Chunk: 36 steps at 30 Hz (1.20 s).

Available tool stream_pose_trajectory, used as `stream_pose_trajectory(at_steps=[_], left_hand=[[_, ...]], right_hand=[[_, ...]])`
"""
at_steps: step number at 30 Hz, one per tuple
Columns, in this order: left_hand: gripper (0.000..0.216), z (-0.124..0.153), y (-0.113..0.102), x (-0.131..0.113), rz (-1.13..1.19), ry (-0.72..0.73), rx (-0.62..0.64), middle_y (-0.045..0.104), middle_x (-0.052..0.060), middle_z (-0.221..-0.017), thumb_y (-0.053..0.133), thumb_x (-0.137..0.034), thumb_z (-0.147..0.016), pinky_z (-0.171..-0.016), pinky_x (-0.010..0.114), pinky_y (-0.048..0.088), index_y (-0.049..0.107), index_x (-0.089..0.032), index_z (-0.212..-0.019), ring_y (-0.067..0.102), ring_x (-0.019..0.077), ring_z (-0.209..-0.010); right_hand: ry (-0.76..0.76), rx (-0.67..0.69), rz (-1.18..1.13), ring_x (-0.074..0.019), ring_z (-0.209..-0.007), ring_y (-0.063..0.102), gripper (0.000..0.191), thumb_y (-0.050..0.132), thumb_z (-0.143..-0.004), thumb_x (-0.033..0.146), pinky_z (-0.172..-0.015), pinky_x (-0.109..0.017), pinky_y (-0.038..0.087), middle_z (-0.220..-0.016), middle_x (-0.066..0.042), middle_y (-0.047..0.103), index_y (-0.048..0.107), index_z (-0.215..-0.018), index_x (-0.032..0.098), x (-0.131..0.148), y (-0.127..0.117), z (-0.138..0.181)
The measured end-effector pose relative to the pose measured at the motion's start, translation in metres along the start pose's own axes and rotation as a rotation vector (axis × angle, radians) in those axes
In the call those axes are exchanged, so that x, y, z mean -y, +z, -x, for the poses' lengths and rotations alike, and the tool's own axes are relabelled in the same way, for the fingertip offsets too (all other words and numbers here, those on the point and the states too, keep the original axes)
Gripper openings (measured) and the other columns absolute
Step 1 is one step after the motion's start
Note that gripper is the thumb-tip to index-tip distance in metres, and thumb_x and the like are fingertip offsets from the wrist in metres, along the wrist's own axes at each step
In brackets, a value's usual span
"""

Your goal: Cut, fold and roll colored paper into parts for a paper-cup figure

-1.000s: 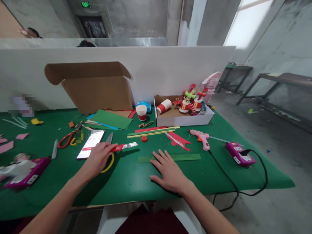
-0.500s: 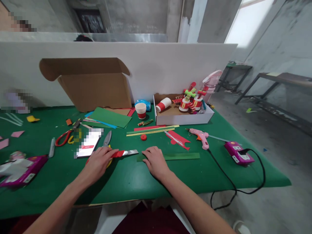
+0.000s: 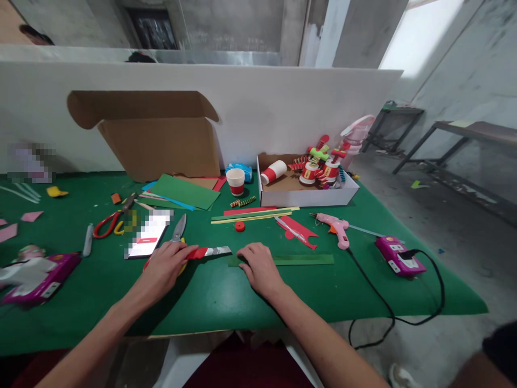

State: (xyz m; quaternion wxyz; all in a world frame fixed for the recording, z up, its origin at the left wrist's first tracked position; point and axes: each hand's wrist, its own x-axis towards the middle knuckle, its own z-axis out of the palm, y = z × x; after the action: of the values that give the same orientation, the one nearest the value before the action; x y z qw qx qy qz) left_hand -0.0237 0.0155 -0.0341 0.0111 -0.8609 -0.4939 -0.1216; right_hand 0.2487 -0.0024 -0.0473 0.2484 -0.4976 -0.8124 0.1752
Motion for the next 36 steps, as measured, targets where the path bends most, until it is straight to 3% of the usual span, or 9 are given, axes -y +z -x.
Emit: stream_pose_trajectory(at_steps=[3, 18, 24, 28, 32, 36], left_hand=[[0.040, -0.0001, 0.0014, 0.0005, -0.022, -0.021, 0.007, 0.059, 0.011, -0.106, 0.035, -0.009, -0.089, -0.081, 0.037, 0.043, 0.060, -0.018, -0.119, 0.050, 0.0238, -0.096], [0.038, 0.0042, -0.0006, -0.0061, 0.025, 0.027, -0.001, 0.059, 0.010, -0.106, 0.034, -0.011, -0.091, -0.084, 0.038, 0.042, 0.058, -0.020, -0.120, 0.051, 0.0227, -0.096], [0.040, 0.0052, -0.0011, -0.0072, 0.068, 0.075, 0.058, 0.059, 0.010, -0.108, 0.035, -0.009, -0.090, -0.085, 0.038, 0.042, 0.057, -0.020, -0.122, 0.051, 0.0221, -0.096], [0.041, 0.0064, -0.0013, -0.0059, 0.067, 0.082, 0.060, 0.059, 0.010, -0.107, 0.035, -0.007, -0.090, -0.085, 0.038, 0.042, 0.057, -0.019, -0.122, 0.051, 0.0221, -0.096], [0.042, 0.0081, -0.0036, -0.0036, -0.008, 0.030, 0.011, 0.059, 0.011, -0.104, 0.035, -0.005, -0.088, -0.085, 0.039, 0.043, 0.058, -0.017, -0.121, 0.050, 0.0236, -0.096], [0.043, 0.0088, -0.0057, -0.0035, -0.048, -0.042, -0.042, 0.058, 0.012, -0.109, 0.034, -0.006, -0.088, -0.084, 0.039, 0.044, 0.057, -0.017, -0.123, 0.050, 0.0245, -0.098]], right_hand=[[-0.009, 0.011, 0.023, -0.0232, -0.101, 0.051, 0.028, 0.057, -0.084, 0.013, -0.088, -0.040, 0.041, -0.106, -0.011, 0.060, 0.060, -0.112, 0.017, -0.0029, 0.0027, -0.0002], [-0.017, -0.008, -0.014, -0.0219, -0.097, 0.051, 0.018, 0.058, -0.085, 0.013, -0.086, -0.038, 0.041, -0.098, -0.008, 0.061, 0.061, -0.101, 0.020, 0.0008, -0.0011, 0.0014], [-0.014, -0.032, -0.034, -0.0225, -0.104, 0.049, 0.031, 0.058, -0.083, 0.011, -0.090, -0.038, 0.041, -0.110, -0.010, 0.058, 0.057, -0.113, 0.019, -0.0004, -0.0022, 0.0006], [-0.062, 0.008, 0.060, -0.0217, -0.093, 0.049, 0.022, 0.053, -0.087, 0.014, -0.082, -0.037, 0.042, -0.104, -0.010, 0.059, 0.062, -0.107, 0.019, -0.0017, -0.0036, 0.0028], [-0.097, 0.024, 0.076, -0.0204, -0.089, 0.050, 0.024, 0.049, -0.090, 0.014, -0.078, -0.035, 0.044, -0.099, -0.010, 0.060, 0.064, -0.107, 0.019, -0.0029, -0.0052, 0.0056], [-0.024, 0.008, 0.078, -0.0238, -0.102, 0.051, 0.033, 0.058, -0.087, 0.023, -0.086, -0.039, 0.043, -0.112, -0.012, 0.059, 0.058, -0.120, 0.019, -0.0011, -0.0051, 0.0023]])
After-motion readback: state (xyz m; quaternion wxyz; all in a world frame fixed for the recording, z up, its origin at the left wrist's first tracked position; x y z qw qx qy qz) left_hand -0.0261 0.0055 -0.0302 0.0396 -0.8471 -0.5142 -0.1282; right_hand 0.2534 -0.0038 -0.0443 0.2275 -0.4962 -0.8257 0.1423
